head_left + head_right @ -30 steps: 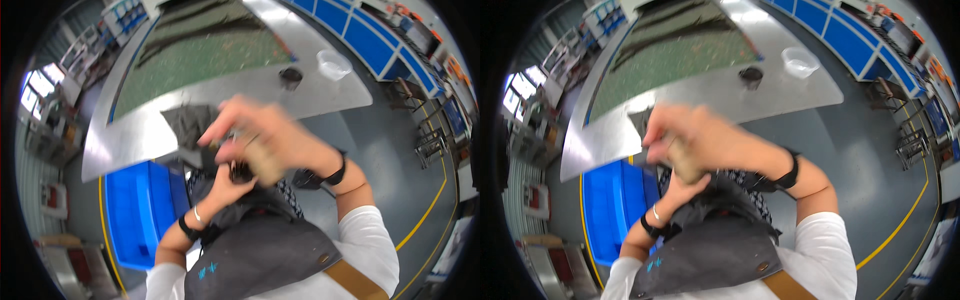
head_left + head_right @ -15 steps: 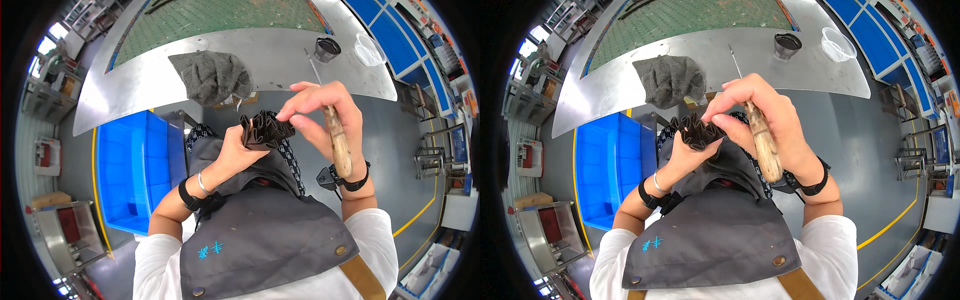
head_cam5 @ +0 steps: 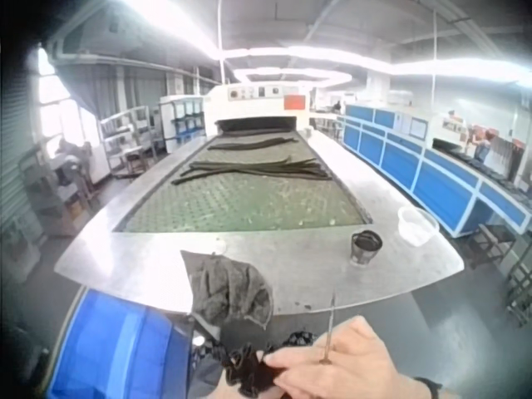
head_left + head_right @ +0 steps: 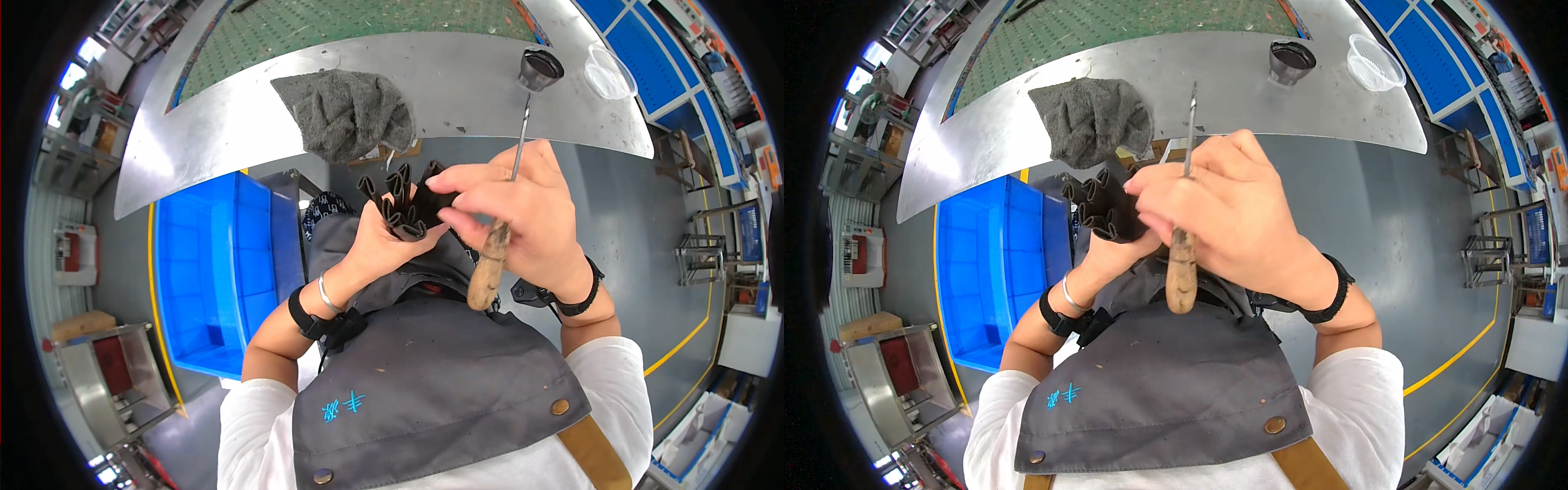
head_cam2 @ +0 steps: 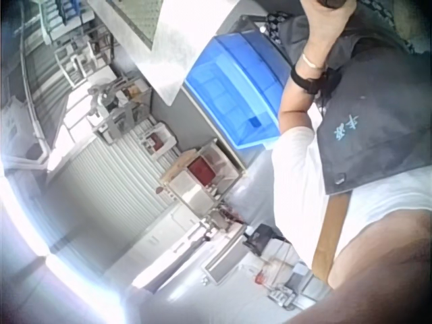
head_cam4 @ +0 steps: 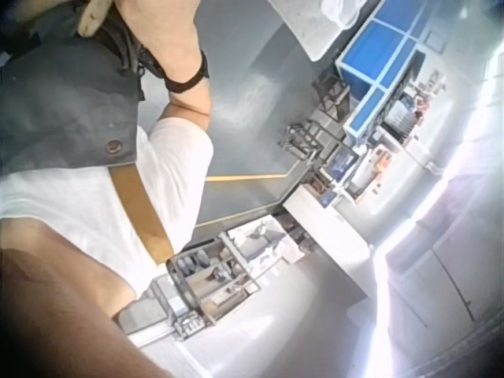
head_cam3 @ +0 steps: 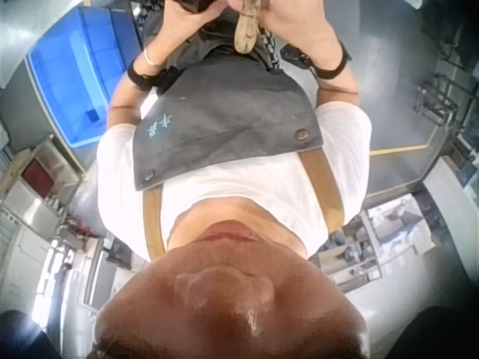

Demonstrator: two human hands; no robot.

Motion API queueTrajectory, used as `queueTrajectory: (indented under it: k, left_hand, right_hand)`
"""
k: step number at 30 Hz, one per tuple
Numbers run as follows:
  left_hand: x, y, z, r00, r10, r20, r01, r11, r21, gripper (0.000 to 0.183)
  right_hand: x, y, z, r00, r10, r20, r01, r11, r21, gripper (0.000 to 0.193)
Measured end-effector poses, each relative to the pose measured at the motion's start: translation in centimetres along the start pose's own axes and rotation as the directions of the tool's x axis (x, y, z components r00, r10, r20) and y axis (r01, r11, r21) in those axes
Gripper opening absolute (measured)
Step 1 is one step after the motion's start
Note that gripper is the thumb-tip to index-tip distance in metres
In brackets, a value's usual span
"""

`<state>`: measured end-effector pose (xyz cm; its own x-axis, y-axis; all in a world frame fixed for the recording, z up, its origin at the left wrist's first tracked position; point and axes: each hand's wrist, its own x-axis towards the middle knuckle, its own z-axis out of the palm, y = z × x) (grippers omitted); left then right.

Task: Dyeing the edges of a bundle of leather strips using an applicator tool.

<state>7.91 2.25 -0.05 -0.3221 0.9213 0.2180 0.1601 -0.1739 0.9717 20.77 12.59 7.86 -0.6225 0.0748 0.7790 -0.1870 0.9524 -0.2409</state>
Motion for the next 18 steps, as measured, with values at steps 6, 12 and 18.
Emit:
queueTrajectory:
  k: [6, 12, 18]
  left_hand:
    - [-0.4, -2.0, -1.1, 0.986, 0.010, 0.166, -0.018, 0.999, 0.044, 0.038]
    - [0.0, -3.9, -1.1, 0.962, 0.171, 0.215, -0.147, 0.982, -0.120, 0.042]
    - [-0.2, -4.3, -1.3, 0.947, 0.134, 0.292, -0.073, 0.975, -0.211, 0.046]
  right_hand:
    - [0.2, -0.9, 0.8, 0.999, -0.035, 0.030, 0.033, 0.998, 0.057, 0.020]
    - [0.7, -1.1, 1.2, 0.996, 0.044, 0.084, -0.056, 0.987, 0.149, 0.019]
    - [0.9, -1.0, 1.3, 0.996, 0.056, 0.075, -0.072, 0.971, 0.229, 0.021]
